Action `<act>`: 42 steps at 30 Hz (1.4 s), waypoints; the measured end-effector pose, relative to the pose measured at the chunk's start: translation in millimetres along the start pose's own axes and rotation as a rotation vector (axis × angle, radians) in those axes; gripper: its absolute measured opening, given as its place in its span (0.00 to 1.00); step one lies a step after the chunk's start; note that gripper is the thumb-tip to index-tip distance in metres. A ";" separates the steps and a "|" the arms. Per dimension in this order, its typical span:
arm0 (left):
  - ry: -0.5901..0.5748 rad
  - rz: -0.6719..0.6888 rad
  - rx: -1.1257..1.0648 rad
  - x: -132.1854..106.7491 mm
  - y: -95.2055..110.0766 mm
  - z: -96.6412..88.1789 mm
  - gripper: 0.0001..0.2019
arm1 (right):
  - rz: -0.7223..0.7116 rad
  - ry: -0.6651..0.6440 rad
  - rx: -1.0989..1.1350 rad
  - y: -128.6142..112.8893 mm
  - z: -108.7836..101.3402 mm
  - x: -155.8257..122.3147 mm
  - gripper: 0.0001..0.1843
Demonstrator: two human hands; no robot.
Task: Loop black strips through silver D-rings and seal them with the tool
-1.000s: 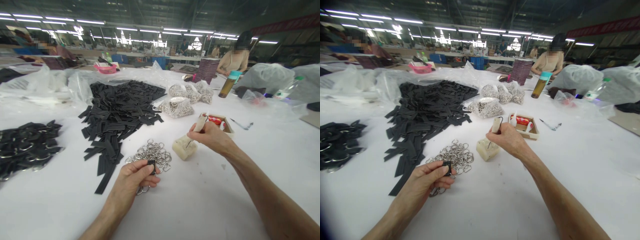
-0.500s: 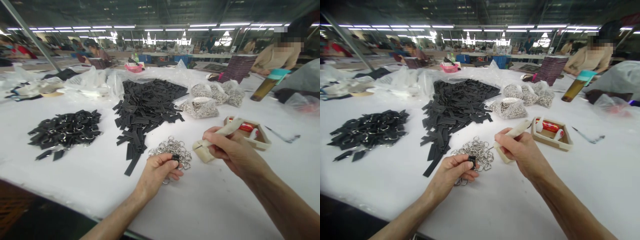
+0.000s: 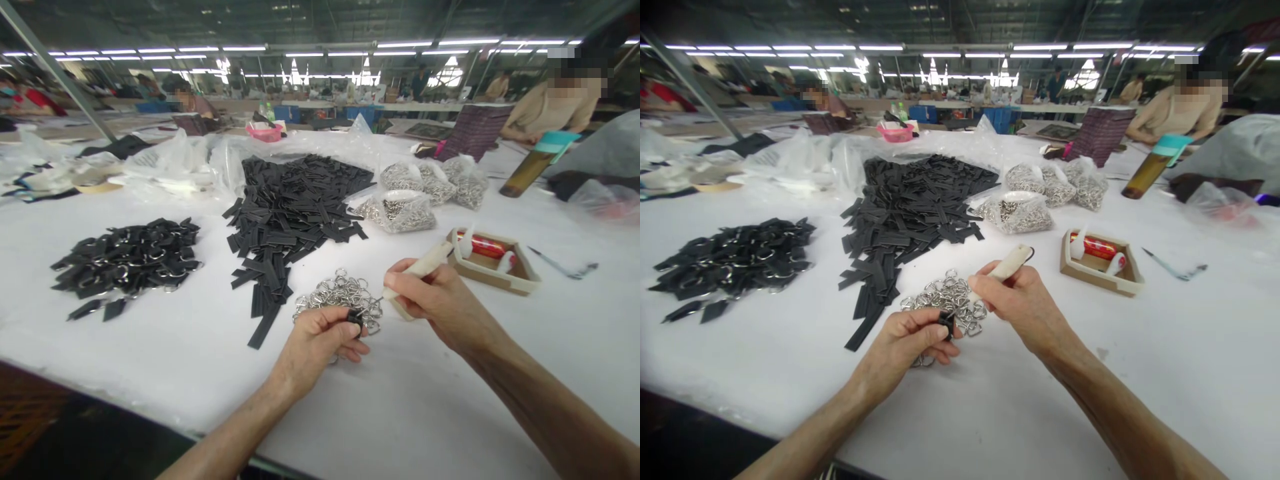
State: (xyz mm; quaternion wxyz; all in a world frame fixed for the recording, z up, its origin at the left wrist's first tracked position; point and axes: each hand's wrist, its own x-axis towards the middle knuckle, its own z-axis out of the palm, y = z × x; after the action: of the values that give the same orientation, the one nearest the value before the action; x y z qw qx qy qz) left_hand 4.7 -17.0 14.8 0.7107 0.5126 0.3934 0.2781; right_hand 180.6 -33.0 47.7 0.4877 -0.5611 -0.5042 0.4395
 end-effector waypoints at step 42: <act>0.070 -0.044 -0.173 4.2 -8.3 -10.0 0.07 | -0.339 0.199 -0.560 -25.9 -6.7 -20.2 0.04</act>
State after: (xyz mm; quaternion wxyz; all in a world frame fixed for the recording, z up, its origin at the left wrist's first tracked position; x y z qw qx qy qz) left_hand -1.6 -11.2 4.2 0.7440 0.4306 0.4039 0.3130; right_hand 181.5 -53.4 74.4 0.4274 -0.6216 -0.6414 0.1397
